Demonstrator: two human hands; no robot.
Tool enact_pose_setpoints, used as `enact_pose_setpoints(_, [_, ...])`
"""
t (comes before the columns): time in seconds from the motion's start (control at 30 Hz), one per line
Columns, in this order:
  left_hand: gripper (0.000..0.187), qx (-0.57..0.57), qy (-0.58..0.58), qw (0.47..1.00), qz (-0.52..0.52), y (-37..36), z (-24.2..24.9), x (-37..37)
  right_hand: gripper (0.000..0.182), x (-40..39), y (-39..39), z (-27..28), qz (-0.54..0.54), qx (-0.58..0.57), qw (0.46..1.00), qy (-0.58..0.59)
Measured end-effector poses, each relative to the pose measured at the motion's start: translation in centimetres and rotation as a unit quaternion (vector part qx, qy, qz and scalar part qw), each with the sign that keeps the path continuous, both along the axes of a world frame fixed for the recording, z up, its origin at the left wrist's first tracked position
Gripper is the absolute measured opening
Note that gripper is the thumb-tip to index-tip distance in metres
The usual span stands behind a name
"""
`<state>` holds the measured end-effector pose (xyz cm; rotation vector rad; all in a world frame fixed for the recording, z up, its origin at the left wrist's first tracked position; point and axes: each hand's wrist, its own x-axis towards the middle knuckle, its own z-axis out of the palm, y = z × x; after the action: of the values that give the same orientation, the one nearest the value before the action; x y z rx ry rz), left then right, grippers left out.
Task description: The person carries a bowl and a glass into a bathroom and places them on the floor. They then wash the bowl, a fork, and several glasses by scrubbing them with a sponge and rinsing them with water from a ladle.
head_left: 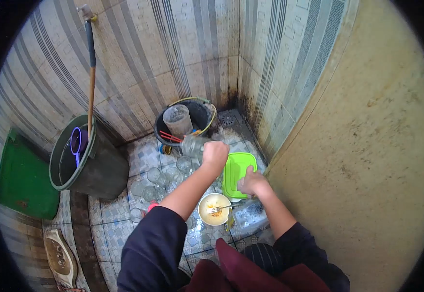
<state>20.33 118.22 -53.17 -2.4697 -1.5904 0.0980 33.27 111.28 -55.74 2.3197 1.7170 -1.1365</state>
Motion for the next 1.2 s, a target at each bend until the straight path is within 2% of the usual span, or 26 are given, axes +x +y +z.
enact_pose_setpoints(0.07, [0.013,0.057,0.018,0.997,-0.043,0.3,1.1,-0.4,0.053,-1.0,0.6,4.7,0.109,0.059,0.987,-0.103])
enact_pose_setpoints(0.1, [0.013,0.073,0.007,0.996,-0.055,0.5,2.0,-1.0,0.053,-1.4,1.5,5.5,0.105,0.067,0.987,-0.102])
enact_pose_setpoints(0.17, [0.010,0.093,-0.029,0.993,-0.072,0.5,4.1,-2.6,0.047,-2.0,3.3,7.6,0.102,0.218,0.962,-0.131])
enact_pose_setpoints(0.2, [0.010,0.105,-0.031,0.992,-0.070,0.5,4.6,-3.6,0.047,-2.6,4.4,8.9,0.103,0.228,0.959,-0.134])
enact_pose_setpoints(0.27, [0.009,0.133,-0.172,0.975,-0.054,-0.1,6.1,-5.6,0.032,-4.5,5.9,12.8,0.051,0.232,0.960,-0.151])
enact_pose_setpoints(0.33, [0.005,0.138,-0.220,0.965,-0.037,-1.4,7.8,-7.9,0.028,-6.6,6.4,15.2,0.059,0.248,0.957,-0.138])
enact_pose_setpoints(0.4, [0.010,0.119,-0.329,0.937,-0.008,-2.8,8.7,-10.7,0.020,-9.1,7.0,15.2,-0.032,0.305,0.948,-0.086])
enact_pose_setpoints(0.43, [0.010,0.130,-0.323,0.937,-0.001,-3.8,9.0,-12.0,0.014,-10.5,6.1,15.4,-0.009,0.360,0.931,-0.066])
enact_pose_setpoints(0.5, [0.019,0.013,-0.442,0.894,0.070,-5.9,9.6,-14.6,0.021,-13.1,5.9,13.5,0.151,0.411,0.895,0.084])
enact_pose_setpoints(0.53, [0.019,0.019,-0.440,0.894,0.081,-6.6,9.8,-15.8,0.023,-14.3,5.3,13.1,0.225,0.397,0.875,0.163])
enact_pose_setpoints(0.57, [0.023,0.031,-0.455,0.888,0.063,-7.3,9.8,-16.8,0.023,-15.4,5.2,12.2,0.235,0.392,0.873,0.169])
enact_pose_setpoints(0.6, [0.026,0.040,-0.471,0.880,0.046,-8.0,9.5,-17.6,0.027,-16.6,5.3,10.6,0.328,0.322,0.831,0.314])
enact_pose_setpoints(0.63, [0.027,0.128,-0.399,0.908,-0.014,-8.5,9.1,-18.1,0.031,-17.6,5.3,8.8,0.405,0.238,0.760,0.449])
enact_pose_setpoints(0.67, [0.027,0.124,-0.398,0.909,-0.007,-8.9,8.9,-18.7,0.037,-19.3,4.7,7.1,0.351,0.215,0.702,0.581])
enact_pose_setpoints(0.73, [0.025,0.103,-0.339,0.931,-0.086,-9.4,9.0,-19.6,0.040,-20.4,4.8,5.8,0.231,-0.063,0.621,0.747])
enact_pose_setpoints(0.77, [0.018,0.115,-0.355,0.923,-0.099,-9.6,9.2,-19.4,0.040,-20.7,4.6,5.6,0.231,-0.063,0.618,0.749])
enact_pose_setpoints(0.8, [0.018,0.115,-0.352,0.924,-0.099,-9.8,9.5,-19.2,0.038,-21.0,4.3,5.5,0.186,-0.115,0.579,0.785])
enact_pose_setpoints(0.83, [0.016,0.146,-0.284,0.941,-0.115,-10.3,10.3,-18.7,0.037,-21.2,4.2,5.5,0.141,-0.165,0.538,0.815])
enact_pose_setpoints(0.87, [0.014,0.175,-0.216,0.952,-0.129,-10.7,10.8,-18.5,0.037,-21.5,4.2,5.4,0.141,-0.166,0.537,0.815])
enact_pose_setpoints(0.9, [0.013,0.168,-0.200,0.958,-0.121,-10.7,11.3,-18.6,0.033,-21.8,4.2,5.3,0.144,-0.127,0.572,0.798])
enact_pose_setpoints(0.97, [0.014,0.154,-0.218,0.958,-0.107,-10.6,11.3,-19.4,0.025,-22.4,4.0,7.3,0.182,-0.026,0.637,0.748])
enact_pose_setpoints(1.0, [0.014,0.141,-0.235,0.957,-0.094,-10.5,11.2,-19.8,0.025,-22.3,4.1,7.1,0.182,-0.026,0.638,0.748])
enact_pose_setpoints(1.03, [0.016,0.136,-0.229,0.959,-0.102,-10.4,11.2,-20.0,0.029,-22.0,4.1,6.9,0.314,0.255,0.687,0.604])
enact_pose_setpoints(1.07, [0.016,0.135,-0.229,0.959,-0.103,-10.3,10.9,-20.2,0.035,-21.6,4.0,6.7,0.410,0.505,0.655,0.386])
enact_pose_setpoints(1.13, [0.022,0.130,-0.317,0.931,-0.124,-9.7,10.0,-20.6,0.044,-20.9,4.1,7.1,0.409,0.455,0.654,0.444])
enact_pose_setpoints(1.2, [0.026,0.122,-0.356,0.923,-0.086,-9.2,8.5,-21.3,0.034,-20.6,4.0,7.7,0.371,0.272,0.760,0.459])
